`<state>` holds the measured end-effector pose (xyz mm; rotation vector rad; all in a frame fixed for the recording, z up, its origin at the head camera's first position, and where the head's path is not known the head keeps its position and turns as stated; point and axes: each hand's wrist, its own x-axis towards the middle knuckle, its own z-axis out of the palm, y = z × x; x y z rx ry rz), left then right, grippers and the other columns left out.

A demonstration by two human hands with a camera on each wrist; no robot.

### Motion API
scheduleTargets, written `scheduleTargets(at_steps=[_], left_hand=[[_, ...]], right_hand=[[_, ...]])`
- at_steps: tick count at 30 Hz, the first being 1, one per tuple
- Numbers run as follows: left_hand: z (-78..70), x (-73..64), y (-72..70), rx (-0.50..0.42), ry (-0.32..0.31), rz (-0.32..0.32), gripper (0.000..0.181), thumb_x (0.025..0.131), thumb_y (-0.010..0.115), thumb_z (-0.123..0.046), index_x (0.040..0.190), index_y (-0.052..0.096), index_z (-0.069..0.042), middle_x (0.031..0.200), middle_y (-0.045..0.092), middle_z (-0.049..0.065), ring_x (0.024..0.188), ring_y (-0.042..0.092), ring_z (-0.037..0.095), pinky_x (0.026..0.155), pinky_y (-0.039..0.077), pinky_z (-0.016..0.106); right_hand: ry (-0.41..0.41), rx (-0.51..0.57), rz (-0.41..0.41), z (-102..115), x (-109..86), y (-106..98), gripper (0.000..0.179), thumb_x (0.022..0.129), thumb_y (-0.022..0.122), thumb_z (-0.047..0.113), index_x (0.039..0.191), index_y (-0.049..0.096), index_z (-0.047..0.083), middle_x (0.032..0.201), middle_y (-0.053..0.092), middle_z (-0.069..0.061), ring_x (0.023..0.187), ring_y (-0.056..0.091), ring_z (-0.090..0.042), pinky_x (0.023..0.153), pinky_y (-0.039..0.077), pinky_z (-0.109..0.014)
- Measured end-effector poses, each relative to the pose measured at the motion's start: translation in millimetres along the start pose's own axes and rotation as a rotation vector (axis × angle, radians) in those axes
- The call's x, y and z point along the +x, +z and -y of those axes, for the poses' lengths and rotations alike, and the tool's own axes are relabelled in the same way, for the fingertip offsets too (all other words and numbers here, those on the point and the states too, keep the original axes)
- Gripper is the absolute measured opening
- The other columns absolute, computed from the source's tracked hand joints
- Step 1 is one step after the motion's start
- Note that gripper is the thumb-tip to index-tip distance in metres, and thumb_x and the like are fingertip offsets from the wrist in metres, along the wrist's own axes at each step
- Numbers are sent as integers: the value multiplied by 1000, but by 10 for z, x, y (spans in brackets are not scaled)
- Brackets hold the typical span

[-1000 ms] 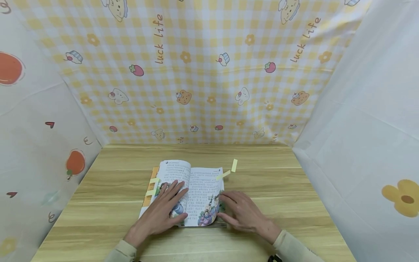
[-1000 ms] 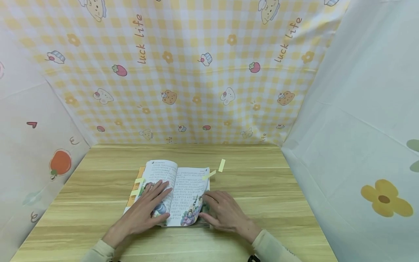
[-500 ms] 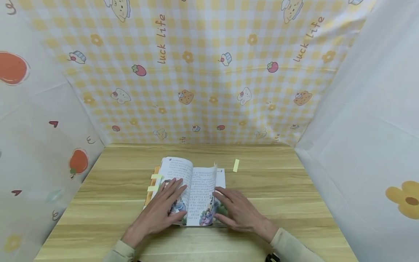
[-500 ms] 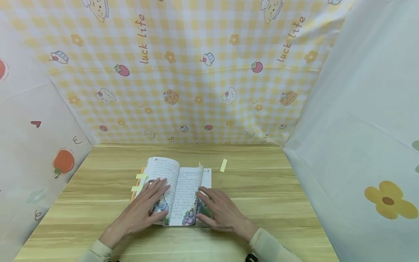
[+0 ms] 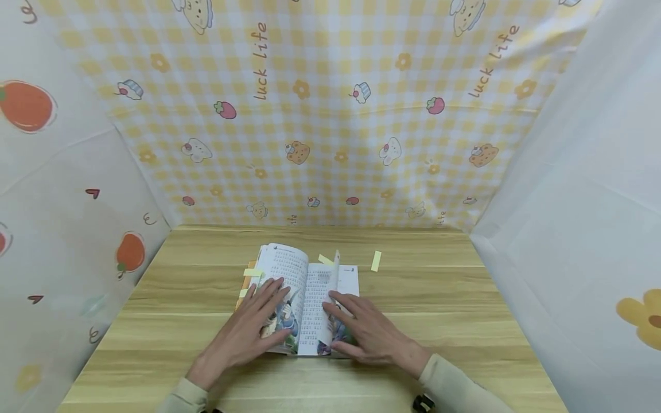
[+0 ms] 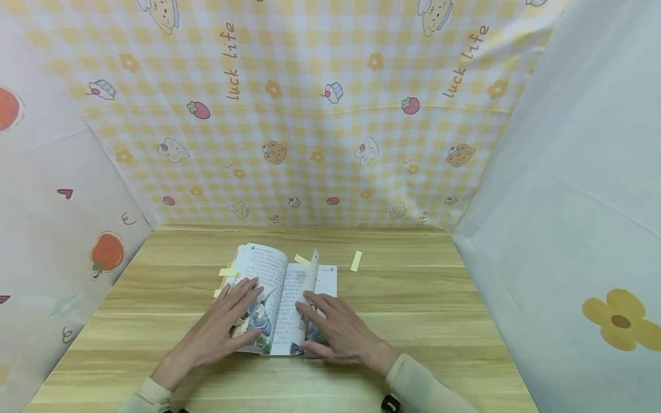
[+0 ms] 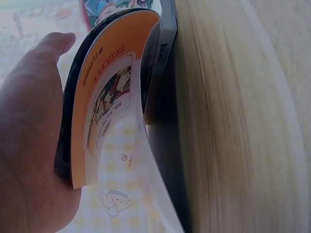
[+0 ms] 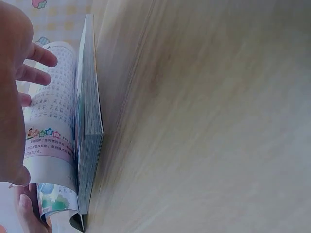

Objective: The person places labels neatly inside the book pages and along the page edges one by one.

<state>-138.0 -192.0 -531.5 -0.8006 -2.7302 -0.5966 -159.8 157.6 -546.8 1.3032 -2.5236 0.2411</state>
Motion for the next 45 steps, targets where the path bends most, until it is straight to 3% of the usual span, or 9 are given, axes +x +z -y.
scheduleTargets(at_steps=[10,14,17,21,27,32,38,40,45], left_hand=[[39,3,-64,8,-15,-2,88,104,77,-56,175,44,-18,185,39,9,171,38,40,138,28,71],[47,-7,-76,3,-15,-1,87,104,76,-55,175,43,-17,185,38,10,172,36,41,149,8,53],[53,-8,-76,5,-4,-8,87,104,76,-55,175,43,-16,185,38,12,172,35,42,146,-10,33],[58,-19,-82,17,4,-14,88,104,77,-54,175,43,-15,184,39,12,172,35,44,140,-18,24],[61,-38,-94,24,-4,-1,88,104,76,-56,175,43,-16,185,39,12,172,34,44,140,-20,23],[57,-48,-106,17,-25,16,88,105,75,-57,176,42,-18,186,37,11,174,31,43,141,-18,26],[47,-61,-140,9,-53,33,86,106,74,-58,175,43,-19,187,35,10,174,30,44,147,9,60],[48,-65,-149,7,-58,39,85,106,74,-58,175,44,-19,187,35,10,174,30,44,146,14,64],[55,-77,-164,16,-54,40,84,106,75,-57,174,45,-18,187,35,10,174,29,44,149,0,52]], right_hand=[[-11,11,51,48,126,35,83,110,56,70,177,38,25,183,40,-11,161,52,-32,127,53,-54],[-28,0,50,69,176,48,83,109,60,69,176,40,24,183,40,-12,160,53,-32,126,54,-53],[-40,-12,49,82,205,60,82,109,62,68,175,42,24,182,41,-12,159,53,-32,126,55,-53],[-33,-11,79,104,237,67,82,110,58,70,176,39,27,184,38,-10,161,51,-32,127,54,-53],[-24,8,133,151,279,87,81,112,47,74,178,36,28,186,33,-8,165,47,-32,129,51,-52],[-45,21,128,185,310,102,79,113,49,72,177,38,27,185,35,-10,165,47,-32,129,52,-52],[-71,30,115,209,338,118,79,113,51,69,177,37,25,185,35,-12,164,48,-32,129,52,-52],[-74,40,118,217,344,117,79,113,52,68,177,37,25,185,34,-12,165,48,-32,129,52,-51],[-82,52,142,244,361,113,78,114,50,67,178,35,25,186,33,-12,165,47,-31,131,50,-50]])
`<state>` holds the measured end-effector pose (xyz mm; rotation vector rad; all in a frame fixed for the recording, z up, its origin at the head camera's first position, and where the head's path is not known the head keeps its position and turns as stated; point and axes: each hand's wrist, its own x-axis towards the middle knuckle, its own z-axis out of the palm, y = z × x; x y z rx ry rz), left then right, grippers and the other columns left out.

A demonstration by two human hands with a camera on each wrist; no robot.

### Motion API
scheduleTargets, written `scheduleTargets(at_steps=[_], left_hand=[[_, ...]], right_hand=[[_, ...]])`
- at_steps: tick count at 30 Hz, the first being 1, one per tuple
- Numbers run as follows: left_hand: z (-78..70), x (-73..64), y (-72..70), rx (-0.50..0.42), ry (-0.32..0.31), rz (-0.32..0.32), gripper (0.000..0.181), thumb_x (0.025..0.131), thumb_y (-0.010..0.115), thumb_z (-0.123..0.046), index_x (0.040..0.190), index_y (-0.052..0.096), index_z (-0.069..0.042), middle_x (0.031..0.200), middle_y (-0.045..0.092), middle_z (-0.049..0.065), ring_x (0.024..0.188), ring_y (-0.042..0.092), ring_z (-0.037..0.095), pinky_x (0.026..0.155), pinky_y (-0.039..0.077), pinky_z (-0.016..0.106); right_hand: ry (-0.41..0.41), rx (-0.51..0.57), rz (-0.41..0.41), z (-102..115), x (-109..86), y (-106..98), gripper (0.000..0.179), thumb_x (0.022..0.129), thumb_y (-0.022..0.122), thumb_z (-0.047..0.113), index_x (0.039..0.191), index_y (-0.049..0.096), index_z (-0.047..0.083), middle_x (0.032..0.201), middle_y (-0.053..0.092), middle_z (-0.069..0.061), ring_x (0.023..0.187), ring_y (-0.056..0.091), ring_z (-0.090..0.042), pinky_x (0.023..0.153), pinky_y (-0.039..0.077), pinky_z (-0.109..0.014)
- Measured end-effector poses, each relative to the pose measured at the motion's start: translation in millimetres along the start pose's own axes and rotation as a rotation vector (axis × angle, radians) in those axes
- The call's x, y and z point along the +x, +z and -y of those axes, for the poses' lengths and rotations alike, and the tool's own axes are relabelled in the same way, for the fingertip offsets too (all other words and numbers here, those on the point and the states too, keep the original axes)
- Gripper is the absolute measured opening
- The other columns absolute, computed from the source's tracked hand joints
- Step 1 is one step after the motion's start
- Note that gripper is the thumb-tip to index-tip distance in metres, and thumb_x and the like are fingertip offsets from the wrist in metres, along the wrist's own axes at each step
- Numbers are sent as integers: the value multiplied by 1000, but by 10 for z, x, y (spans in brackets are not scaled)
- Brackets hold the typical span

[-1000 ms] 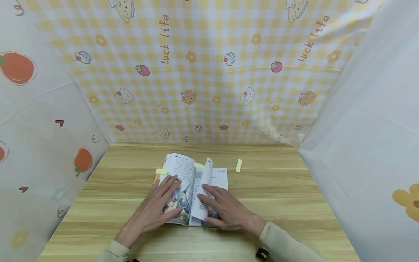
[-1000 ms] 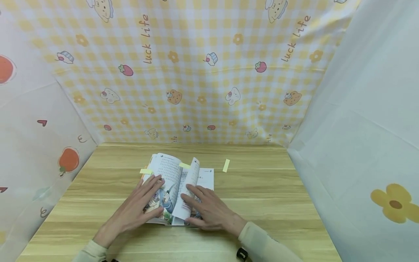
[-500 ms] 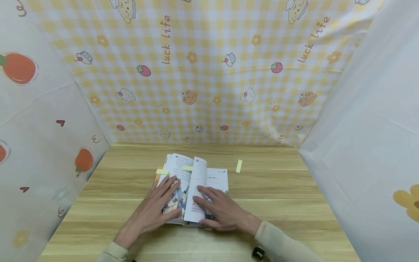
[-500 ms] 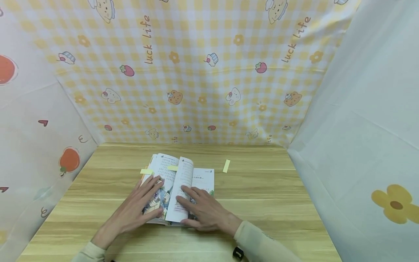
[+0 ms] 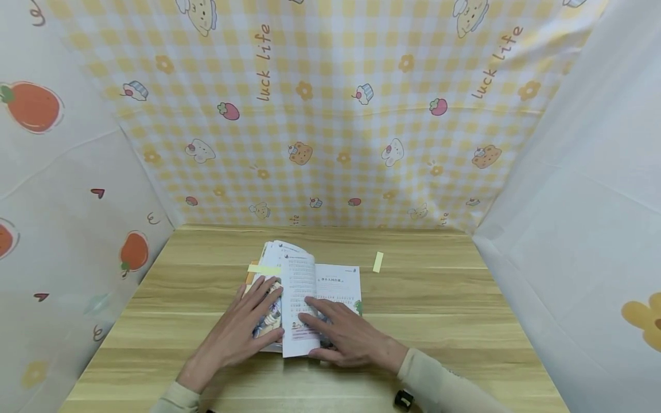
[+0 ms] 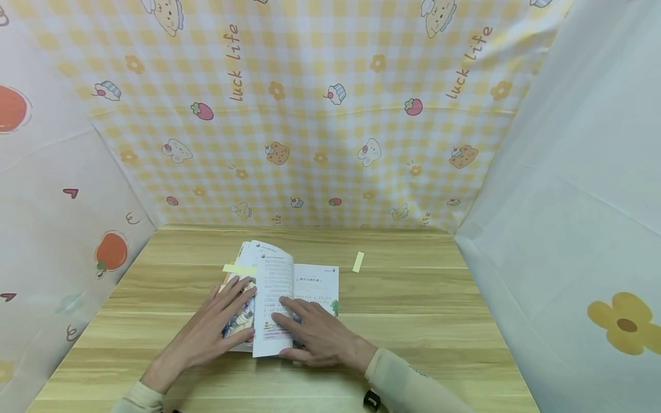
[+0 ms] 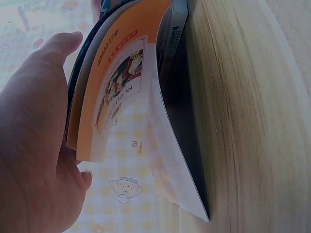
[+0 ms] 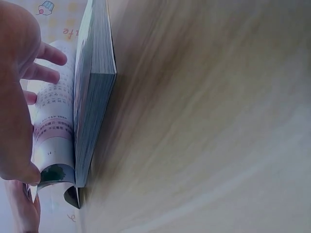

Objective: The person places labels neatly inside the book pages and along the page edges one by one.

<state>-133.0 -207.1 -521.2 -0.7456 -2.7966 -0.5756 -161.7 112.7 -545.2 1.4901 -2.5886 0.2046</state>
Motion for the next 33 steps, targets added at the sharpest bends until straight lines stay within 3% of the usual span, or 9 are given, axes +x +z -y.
scheduleTargets(at_steps=[4,7,11,17,27,33], left_hand=[[5,-9,-4,20,17,-14,84,105,76,-56,173,47,-16,186,35,12,173,31,45,145,-14,36],[4,-12,-10,31,24,-19,82,104,77,-54,172,49,-16,186,36,13,173,32,46,142,-18,32],[-3,-8,-24,45,26,-21,81,104,78,-54,170,52,-15,186,36,14,173,32,45,148,-5,45],[-5,7,-35,63,16,-13,79,103,78,-55,168,55,-17,185,37,13,173,32,44,147,12,61],[-9,37,-52,87,1,13,78,100,80,-57,163,61,-17,184,41,13,174,31,45,143,19,68],[0,28,-17,110,34,6,78,101,78,-57,164,60,-16,181,45,15,172,35,46,147,11,58]], right_hand=[[6,14,35,23,15,8,79,115,47,69,179,32,26,187,31,-10,168,44,-29,133,48,-49],[5,33,43,35,29,12,80,114,48,70,179,32,26,188,30,-9,169,44,-28,133,48,-49],[-9,43,41,47,45,18,79,114,48,68,179,32,26,188,29,-9,166,46,-28,129,53,-50],[-19,60,58,83,69,18,77,115,46,68,179,32,27,188,30,-9,166,47,-27,127,54,-51],[-31,46,72,142,84,23,74,115,45,68,178,35,30,187,32,-7,163,50,-23,129,52,-46],[-41,27,85,166,69,41,72,117,40,68,177,36,30,186,34,-6,167,46,-21,132,49,-46]])
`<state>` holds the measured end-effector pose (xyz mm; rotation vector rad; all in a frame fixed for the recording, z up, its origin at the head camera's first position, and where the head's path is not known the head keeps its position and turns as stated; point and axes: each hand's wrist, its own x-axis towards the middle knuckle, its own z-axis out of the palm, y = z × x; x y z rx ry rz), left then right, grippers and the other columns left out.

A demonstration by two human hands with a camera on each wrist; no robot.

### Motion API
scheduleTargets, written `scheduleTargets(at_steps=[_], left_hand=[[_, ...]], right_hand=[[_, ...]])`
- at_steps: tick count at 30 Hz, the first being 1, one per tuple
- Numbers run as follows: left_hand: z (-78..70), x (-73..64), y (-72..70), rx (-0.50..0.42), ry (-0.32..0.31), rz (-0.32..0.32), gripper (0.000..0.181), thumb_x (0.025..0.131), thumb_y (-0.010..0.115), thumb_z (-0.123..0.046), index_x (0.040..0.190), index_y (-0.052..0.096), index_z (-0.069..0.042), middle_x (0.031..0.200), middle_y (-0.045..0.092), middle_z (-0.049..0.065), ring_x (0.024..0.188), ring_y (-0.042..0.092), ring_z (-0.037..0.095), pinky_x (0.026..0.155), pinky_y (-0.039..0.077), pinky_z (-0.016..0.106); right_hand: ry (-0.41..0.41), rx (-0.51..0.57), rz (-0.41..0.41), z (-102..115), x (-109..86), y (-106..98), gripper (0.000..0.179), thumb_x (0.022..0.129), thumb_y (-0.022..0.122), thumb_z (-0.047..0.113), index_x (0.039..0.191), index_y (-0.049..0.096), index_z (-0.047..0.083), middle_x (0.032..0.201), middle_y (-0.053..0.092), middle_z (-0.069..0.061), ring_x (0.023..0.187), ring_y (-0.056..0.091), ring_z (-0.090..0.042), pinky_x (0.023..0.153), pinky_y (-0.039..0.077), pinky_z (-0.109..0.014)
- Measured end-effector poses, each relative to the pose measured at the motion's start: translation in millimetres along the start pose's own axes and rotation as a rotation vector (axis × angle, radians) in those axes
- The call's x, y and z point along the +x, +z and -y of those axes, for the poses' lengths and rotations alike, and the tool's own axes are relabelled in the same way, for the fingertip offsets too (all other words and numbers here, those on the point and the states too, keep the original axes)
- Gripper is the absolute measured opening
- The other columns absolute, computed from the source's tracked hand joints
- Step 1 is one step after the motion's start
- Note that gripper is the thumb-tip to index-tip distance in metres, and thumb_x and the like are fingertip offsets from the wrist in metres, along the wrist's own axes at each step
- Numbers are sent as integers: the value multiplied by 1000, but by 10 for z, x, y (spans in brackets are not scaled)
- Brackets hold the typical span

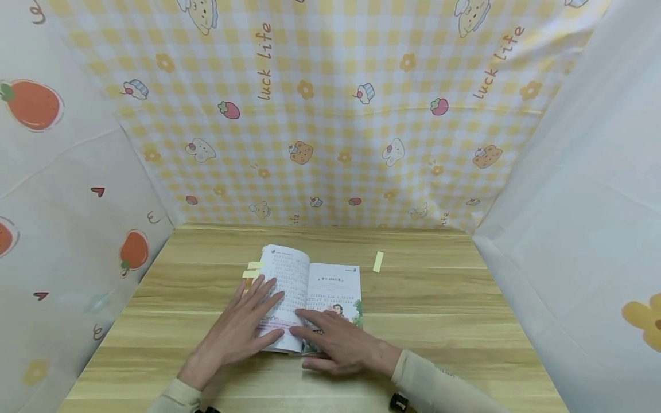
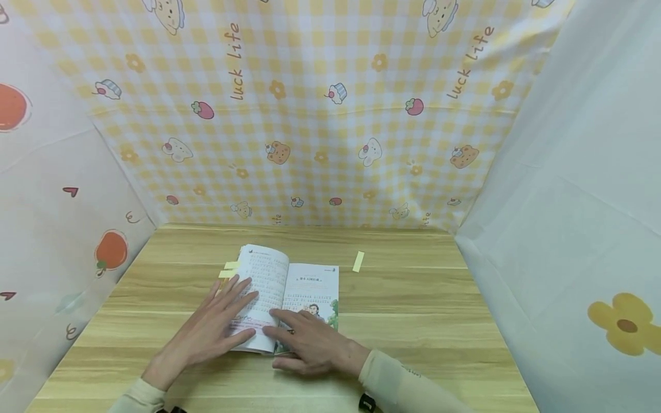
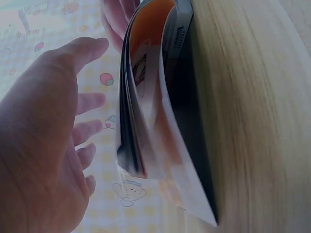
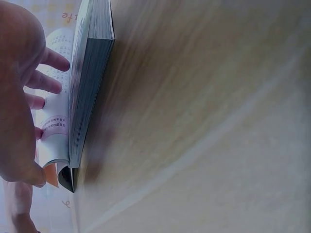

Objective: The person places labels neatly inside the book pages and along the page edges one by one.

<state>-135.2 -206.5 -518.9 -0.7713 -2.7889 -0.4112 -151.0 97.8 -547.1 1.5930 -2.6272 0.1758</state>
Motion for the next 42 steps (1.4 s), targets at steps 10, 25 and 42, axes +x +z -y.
scheduleTargets(at_steps=[10,25,42], left_hand=[[-29,74,121,-17,30,36,80,102,77,-58,167,56,-17,181,46,10,172,38,40,141,24,69],[-100,180,266,0,69,66,73,107,69,-61,164,60,-18,181,46,12,171,38,40,140,29,68],[-142,218,351,-29,5,135,74,108,66,-62,169,55,-22,185,39,10,173,34,43,138,32,71]], right_hand=[[-12,-1,12,-3,-32,6,72,117,41,67,178,34,30,186,35,-7,165,49,-21,133,48,-49],[-20,16,28,-56,-107,17,72,117,40,66,179,34,29,184,39,-6,166,48,-23,134,47,-55],[103,-6,1,-355,-473,-81,68,117,47,62,171,49,20,178,49,-9,165,48,-33,135,46,-55]])
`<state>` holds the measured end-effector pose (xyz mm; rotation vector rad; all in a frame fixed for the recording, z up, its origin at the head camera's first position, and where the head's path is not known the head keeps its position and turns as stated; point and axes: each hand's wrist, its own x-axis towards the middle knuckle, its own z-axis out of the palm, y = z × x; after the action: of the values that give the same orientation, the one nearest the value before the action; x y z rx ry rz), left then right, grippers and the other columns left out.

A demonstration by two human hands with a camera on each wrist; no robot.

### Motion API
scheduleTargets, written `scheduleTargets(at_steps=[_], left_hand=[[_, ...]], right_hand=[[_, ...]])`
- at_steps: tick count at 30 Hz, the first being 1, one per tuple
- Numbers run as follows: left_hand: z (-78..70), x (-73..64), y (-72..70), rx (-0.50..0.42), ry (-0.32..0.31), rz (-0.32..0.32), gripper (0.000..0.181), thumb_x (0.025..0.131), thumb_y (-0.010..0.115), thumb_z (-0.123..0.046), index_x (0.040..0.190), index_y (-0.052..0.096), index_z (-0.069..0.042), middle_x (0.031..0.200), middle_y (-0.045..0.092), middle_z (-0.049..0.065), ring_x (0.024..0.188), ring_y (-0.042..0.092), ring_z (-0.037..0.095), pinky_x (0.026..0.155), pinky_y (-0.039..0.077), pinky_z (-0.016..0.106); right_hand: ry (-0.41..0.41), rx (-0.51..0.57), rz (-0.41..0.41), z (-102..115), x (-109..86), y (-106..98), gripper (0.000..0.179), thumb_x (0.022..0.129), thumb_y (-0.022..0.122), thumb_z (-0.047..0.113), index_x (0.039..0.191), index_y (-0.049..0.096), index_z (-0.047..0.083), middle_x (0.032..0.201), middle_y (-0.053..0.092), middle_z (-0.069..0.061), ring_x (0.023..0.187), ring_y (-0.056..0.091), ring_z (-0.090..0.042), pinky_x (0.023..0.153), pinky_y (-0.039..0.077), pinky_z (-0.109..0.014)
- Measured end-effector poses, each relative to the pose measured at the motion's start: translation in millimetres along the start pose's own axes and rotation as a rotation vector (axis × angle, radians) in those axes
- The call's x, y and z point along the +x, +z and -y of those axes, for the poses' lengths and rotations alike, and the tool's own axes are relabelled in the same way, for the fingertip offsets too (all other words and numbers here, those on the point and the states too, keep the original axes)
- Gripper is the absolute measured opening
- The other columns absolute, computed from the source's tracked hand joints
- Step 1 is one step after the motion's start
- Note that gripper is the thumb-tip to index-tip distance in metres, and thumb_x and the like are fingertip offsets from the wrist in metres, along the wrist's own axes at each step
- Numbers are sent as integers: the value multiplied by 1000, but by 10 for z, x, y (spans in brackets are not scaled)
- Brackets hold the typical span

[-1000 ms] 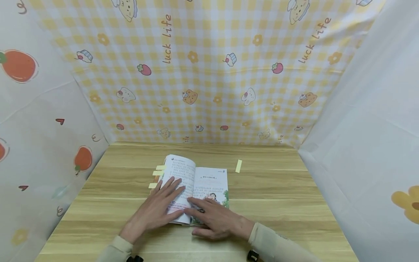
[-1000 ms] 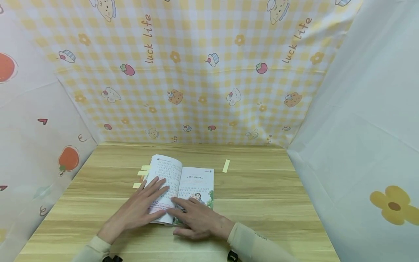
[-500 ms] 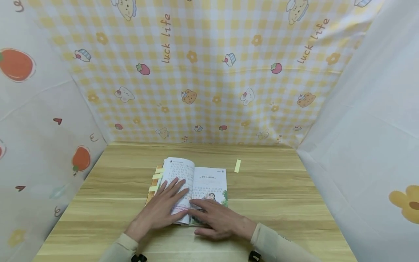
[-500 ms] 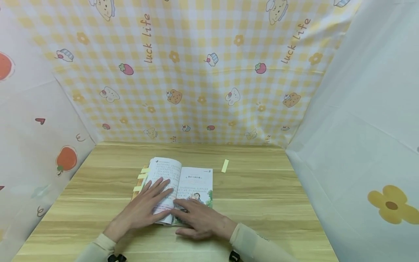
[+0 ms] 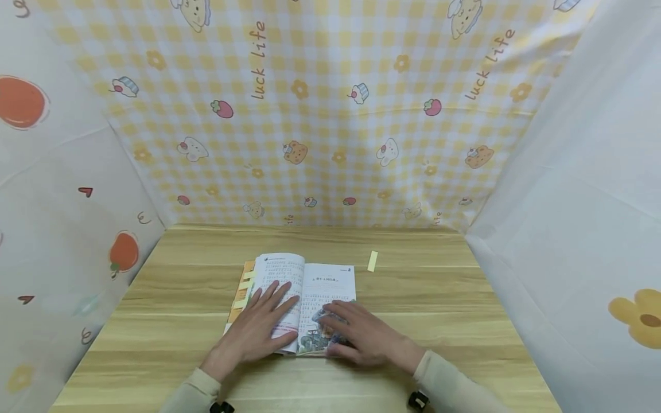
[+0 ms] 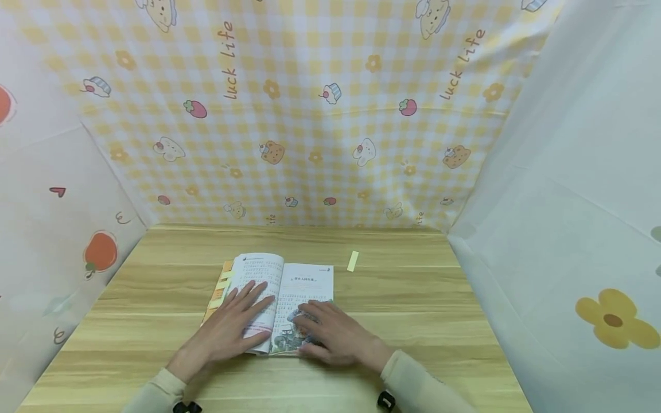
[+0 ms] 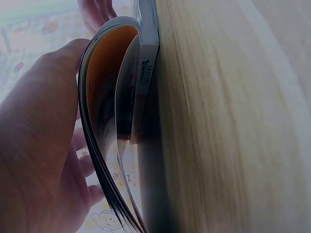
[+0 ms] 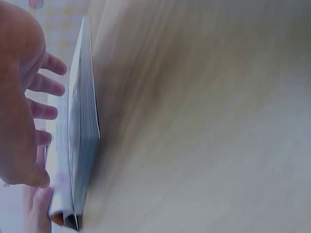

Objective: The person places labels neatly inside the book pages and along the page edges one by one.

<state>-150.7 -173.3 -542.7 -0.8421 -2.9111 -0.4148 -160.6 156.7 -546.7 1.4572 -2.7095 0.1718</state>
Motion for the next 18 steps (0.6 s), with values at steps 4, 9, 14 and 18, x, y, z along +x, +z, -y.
scheduleTargets(at_steps=[4,9,14,18], left_hand=[[-4,-2,11,-8,-18,-1,75,107,65,-64,169,55,-23,185,38,10,173,34,44,137,33,73],[-3,-1,45,-2,-15,-34,77,107,65,-66,169,55,-23,185,39,12,172,36,45,135,35,75],[17,-15,71,-1,0,-68,81,106,63,-71,169,55,-21,183,41,14,170,38,47,131,38,77],[33,-18,84,-7,-1,-67,83,105,63,-73,169,55,-22,184,41,14,170,38,47,131,38,77]], right_hand=[[59,-22,-11,-128,-77,-57,70,116,53,57,173,46,17,177,50,-12,164,49,-38,134,45,-60],[120,-45,-25,-290,-147,-118,71,116,54,57,171,48,13,177,48,-18,164,47,-44,134,42,-65],[189,-14,-36,-465,-196,-134,71,115,57,54,170,49,9,178,45,-23,166,43,-49,136,37,-68],[236,13,-61,-626,-215,-138,71,113,62,50,169,50,7,177,46,-26,165,43,-51,137,35,-69]])
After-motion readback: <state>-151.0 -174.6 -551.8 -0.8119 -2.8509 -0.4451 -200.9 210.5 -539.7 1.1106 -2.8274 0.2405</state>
